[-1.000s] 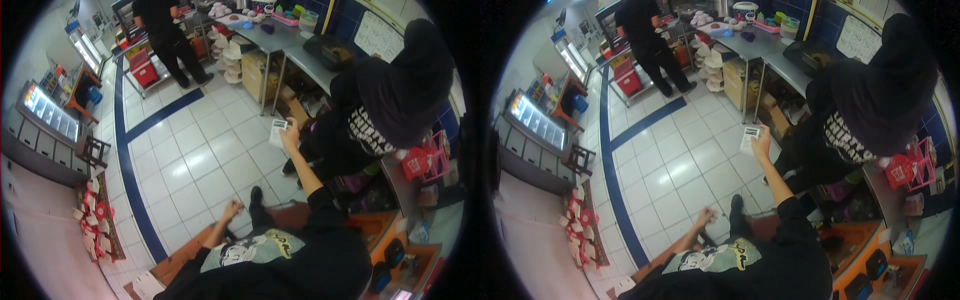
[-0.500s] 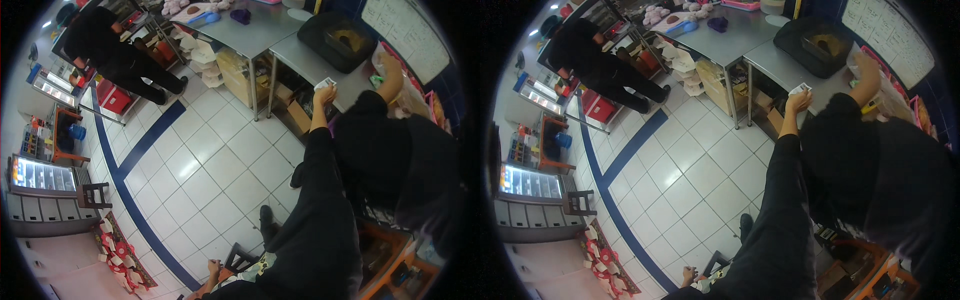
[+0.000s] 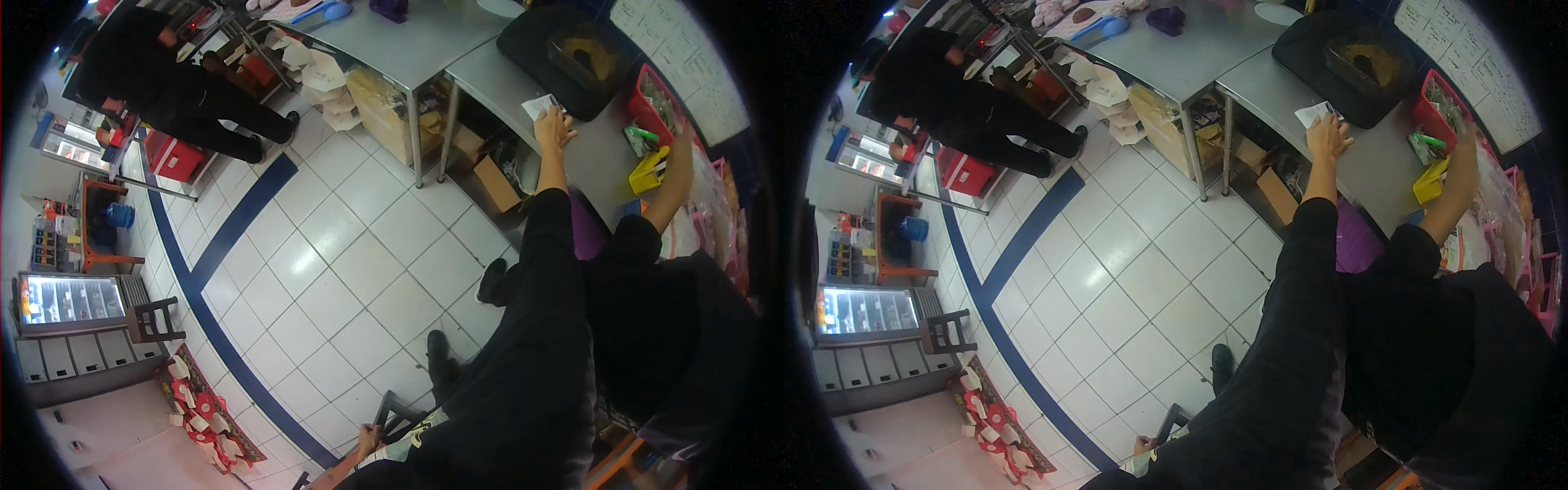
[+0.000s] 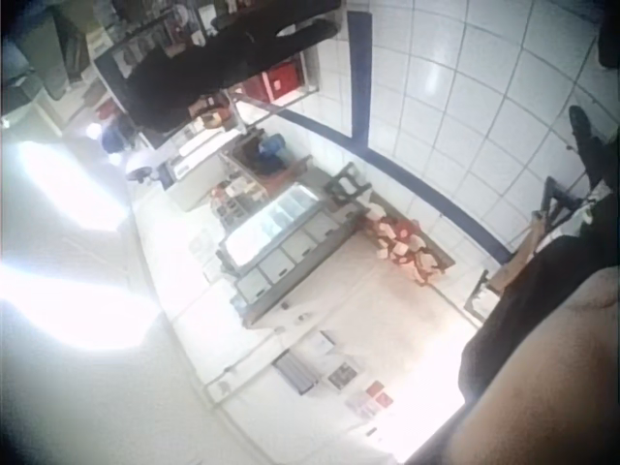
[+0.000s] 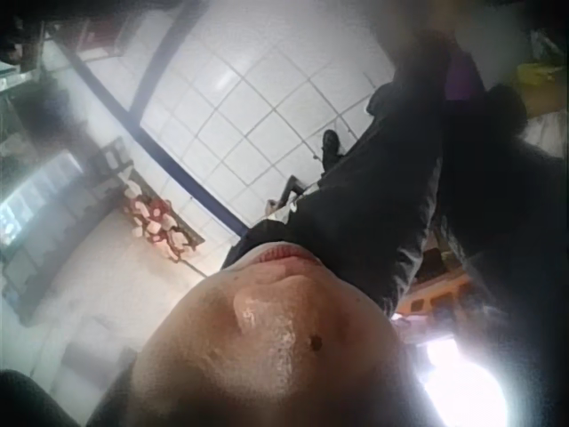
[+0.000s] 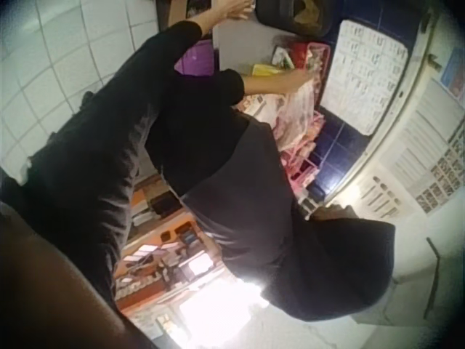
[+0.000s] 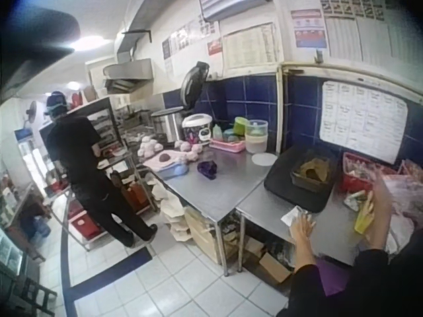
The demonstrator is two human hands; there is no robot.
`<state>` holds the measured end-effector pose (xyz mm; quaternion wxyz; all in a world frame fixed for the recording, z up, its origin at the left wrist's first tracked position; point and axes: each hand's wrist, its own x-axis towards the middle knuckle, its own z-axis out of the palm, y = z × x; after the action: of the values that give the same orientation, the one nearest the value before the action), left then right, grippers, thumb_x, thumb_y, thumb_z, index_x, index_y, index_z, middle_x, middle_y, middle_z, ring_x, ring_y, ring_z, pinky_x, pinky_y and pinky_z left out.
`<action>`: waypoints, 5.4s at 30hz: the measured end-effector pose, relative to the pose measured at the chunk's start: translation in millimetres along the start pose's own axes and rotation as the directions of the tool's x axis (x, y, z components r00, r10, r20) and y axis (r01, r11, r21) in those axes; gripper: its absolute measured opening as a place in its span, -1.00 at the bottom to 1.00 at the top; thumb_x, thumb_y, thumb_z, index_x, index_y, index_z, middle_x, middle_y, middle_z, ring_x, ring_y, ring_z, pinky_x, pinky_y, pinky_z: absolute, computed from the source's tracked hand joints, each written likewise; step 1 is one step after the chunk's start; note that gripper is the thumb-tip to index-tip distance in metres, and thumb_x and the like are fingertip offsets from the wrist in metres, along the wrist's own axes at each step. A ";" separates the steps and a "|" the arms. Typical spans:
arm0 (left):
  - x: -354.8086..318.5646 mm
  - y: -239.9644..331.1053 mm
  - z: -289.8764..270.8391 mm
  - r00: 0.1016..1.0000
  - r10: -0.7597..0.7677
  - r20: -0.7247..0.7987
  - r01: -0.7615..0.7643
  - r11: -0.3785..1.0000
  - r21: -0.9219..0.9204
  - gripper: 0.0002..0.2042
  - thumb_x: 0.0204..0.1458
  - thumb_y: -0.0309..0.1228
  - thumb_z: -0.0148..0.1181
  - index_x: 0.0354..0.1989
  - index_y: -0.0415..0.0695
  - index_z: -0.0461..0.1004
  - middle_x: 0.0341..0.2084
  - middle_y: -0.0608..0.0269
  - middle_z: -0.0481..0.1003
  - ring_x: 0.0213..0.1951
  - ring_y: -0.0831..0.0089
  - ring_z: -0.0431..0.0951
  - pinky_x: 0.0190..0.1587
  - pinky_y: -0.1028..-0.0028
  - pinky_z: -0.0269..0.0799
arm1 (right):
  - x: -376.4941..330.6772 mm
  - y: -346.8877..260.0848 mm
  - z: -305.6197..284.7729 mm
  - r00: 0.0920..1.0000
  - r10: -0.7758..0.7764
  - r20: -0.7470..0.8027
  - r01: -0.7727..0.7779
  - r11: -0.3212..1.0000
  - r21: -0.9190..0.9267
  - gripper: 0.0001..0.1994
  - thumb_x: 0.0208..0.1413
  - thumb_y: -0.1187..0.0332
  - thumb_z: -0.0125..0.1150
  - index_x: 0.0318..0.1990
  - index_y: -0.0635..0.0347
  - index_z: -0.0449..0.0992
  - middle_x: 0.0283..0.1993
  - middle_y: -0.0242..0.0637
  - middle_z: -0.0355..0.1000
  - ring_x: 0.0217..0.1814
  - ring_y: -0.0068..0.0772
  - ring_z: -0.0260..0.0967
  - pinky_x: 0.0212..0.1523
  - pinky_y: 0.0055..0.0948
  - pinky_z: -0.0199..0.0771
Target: The person assembles cardboard food boxes by hand on a wooden bench, folding the flaps and interlocking the tabs of white and red boxes one by one.
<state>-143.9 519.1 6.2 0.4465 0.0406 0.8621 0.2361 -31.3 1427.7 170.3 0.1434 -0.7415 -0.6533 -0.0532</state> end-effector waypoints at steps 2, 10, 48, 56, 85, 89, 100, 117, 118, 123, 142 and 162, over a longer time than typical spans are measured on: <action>-1.4 -4.6 -1.6 0.999 -0.032 0.012 0.033 0.998 -0.061 -0.73 0.02 -0.35 0.20 -0.33 -0.25 0.25 -0.55 0.14 0.47 -0.58 0.44 0.51 -0.57 0.48 0.39 | 6.8 5.7 5.9 0.999 -0.029 -0.022 0.029 1.000 0.003 -0.64 0.15 0.19 -0.09 0.10 -0.03 0.35 0.23 -0.38 0.24 0.28 -0.24 0.06 0.18 0.06 -0.05; -21.5 -14.4 -6.6 0.942 -0.308 0.131 0.306 0.951 0.034 -0.75 0.04 -0.38 0.16 -0.33 -0.29 0.25 -0.55 0.08 0.49 -0.53 0.46 0.56 -0.56 0.47 0.45 | 9.3 19.7 14.6 0.999 -0.036 0.005 0.036 0.997 0.071 -0.50 0.09 0.28 -0.08 0.25 -0.09 0.23 0.33 -0.45 0.08 0.36 -0.26 -0.08 0.23 0.07 -0.13; -90.4 -49.3 -3.1 0.946 0.274 -0.174 -0.289 0.955 -0.063 -0.91 0.03 -0.56 0.04 -0.31 -0.18 0.29 -0.51 0.18 0.43 -0.50 0.47 0.44 -0.51 0.43 0.41 | -492.1 -56.2 -26.8 0.551 -0.689 0.472 0.229 0.668 0.708 -0.51 0.08 0.45 0.00 0.22 0.27 0.18 0.25 0.14 0.13 0.29 0.17 0.06 0.27 -0.08 0.09; -230.4 -152.5 24.9 0.616 -0.464 -0.637 -0.114 0.747 -0.655 -0.77 -0.01 -0.58 0.01 -0.13 -0.20 0.31 -0.30 -0.07 0.51 -0.46 0.12 0.57 -0.45 0.28 0.52 | -862.4 55.3 -222.5 -0.597 -0.699 -0.394 -0.095 -0.426 0.900 -0.57 -0.31 0.76 -0.12 -0.24 0.17 0.46 0.22 -0.09 0.25 0.01 0.02 0.38 -0.20 -0.20 0.48; -236.3 -450.1 127.5 0.148 -0.989 -0.023 0.195 0.051 -0.980 -0.48 -0.01 -0.37 0.09 0.13 -0.29 0.17 -0.31 -0.17 0.51 -0.17 -0.01 0.52 -0.05 0.15 0.39 | -1260.0 -45.2 -221.6 -0.962 -0.259 0.082 0.227 -0.604 0.764 -0.63 -0.13 0.51 0.03 -0.06 0.17 0.41 -0.03 0.00 0.39 0.01 0.03 0.34 0.01 -0.15 0.35; -202.8 -481.6 -7.3 0.269 -0.962 -0.043 -0.350 -0.056 -0.935 -0.78 0.07 -0.36 0.08 -0.21 -0.22 0.29 -0.39 0.01 0.49 -0.37 0.22 0.57 -0.26 0.28 0.49 | -1439.2 -115.8 -193.5 -0.968 -0.250 0.013 0.164 -0.593 0.788 -0.58 -0.14 0.44 0.14 -0.02 0.21 0.37 -0.10 -0.05 0.43 -0.02 -0.05 0.40 -0.03 -0.21 0.39; -117.4 -616.4 -182.7 0.234 -0.971 -0.053 -0.365 -0.037 -0.930 -0.82 0.10 -0.47 0.02 -0.15 -0.25 0.31 -0.29 0.03 0.51 -0.29 0.31 0.58 -0.24 0.45 0.48 | -1673.2 -57.5 -165.9 -0.836 -0.469 0.286 0.518 -0.500 0.694 -0.07 -0.14 0.13 0.35 0.34 0.16 -0.09 0.32 0.08 0.00 0.28 0.10 0.06 0.13 0.17 0.12; -124.8 -741.7 -263.0 0.009 -0.890 -0.455 -0.424 0.409 -0.808 -0.76 0.06 -0.33 0.12 -0.21 -0.24 0.39 -0.43 0.07 0.54 -0.41 0.32 0.59 -0.37 0.40 0.47 | -1642.6 -15.1 -187.2 -0.859 -0.103 -0.501 -0.238 -0.786 0.570 -0.54 -0.05 0.38 0.21 0.09 0.09 0.38 0.08 -0.33 0.34 0.09 -0.35 0.27 0.07 0.01 0.00; -138.2 -739.5 -262.2 -0.010 -0.897 -0.442 -0.500 0.387 -0.775 -0.77 0.07 -0.31 0.11 -0.25 -0.26 0.41 -0.50 0.07 0.53 -0.43 0.31 0.58 -0.38 0.39 0.46 | -1630.6 -18.6 -200.7 -0.894 0.005 -0.447 -0.306 -0.737 0.602 -0.50 -0.03 0.35 0.23 0.13 0.14 0.35 0.15 -0.24 0.31 0.09 -0.28 0.28 0.10 -0.04 0.02; -235.1 -708.3 -257.0 -0.262 -0.883 -0.389 -0.407 0.467 -0.785 -0.75 0.12 -0.30 0.07 -0.24 -0.28 0.42 -0.58 0.13 0.50 -0.53 0.50 0.49 -0.43 0.46 0.40 | -1566.4 -33.4 -259.1 -0.829 -0.127 -0.544 -0.492 -0.294 0.819 -0.39 0.06 0.16 0.18 0.23 0.27 0.21 0.24 0.05 0.19 0.27 0.03 0.14 0.27 -0.17 0.04; -296.1 -565.6 -271.4 -0.320 -0.813 -0.486 -0.871 0.455 -0.187 -0.67 0.27 -0.27 -0.14 0.11 -0.17 0.25 -0.17 0.25 0.43 -0.26 0.59 0.51 -0.35 0.58 0.53 | -1521.8 -23.2 -331.2 -0.537 0.006 -0.843 -0.810 -0.284 0.514 -0.59 -0.02 0.35 0.24 0.06 0.12 0.49 0.19 0.03 0.18 0.20 -0.02 0.21 0.17 -0.18 0.25; -273.6 -566.5 -272.2 -0.287 -0.845 -0.452 -0.897 0.402 -0.182 -0.69 0.28 -0.25 -0.16 0.04 -0.22 0.26 -0.21 0.22 0.41 -0.25 0.62 0.47 -0.32 0.60 0.49 | -1530.6 -59.6 -317.3 -0.443 0.226 -0.867 -0.863 -0.369 0.345 -0.49 -0.20 0.38 0.38 0.03 0.13 0.50 0.18 0.01 0.21 0.19 0.05 0.21 0.11 -0.15 0.32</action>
<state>-115.3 -160.2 93.7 -0.5709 -0.3757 0.4387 0.5835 -271.1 -115.0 73.9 0.0893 -0.7868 0.3856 -0.4737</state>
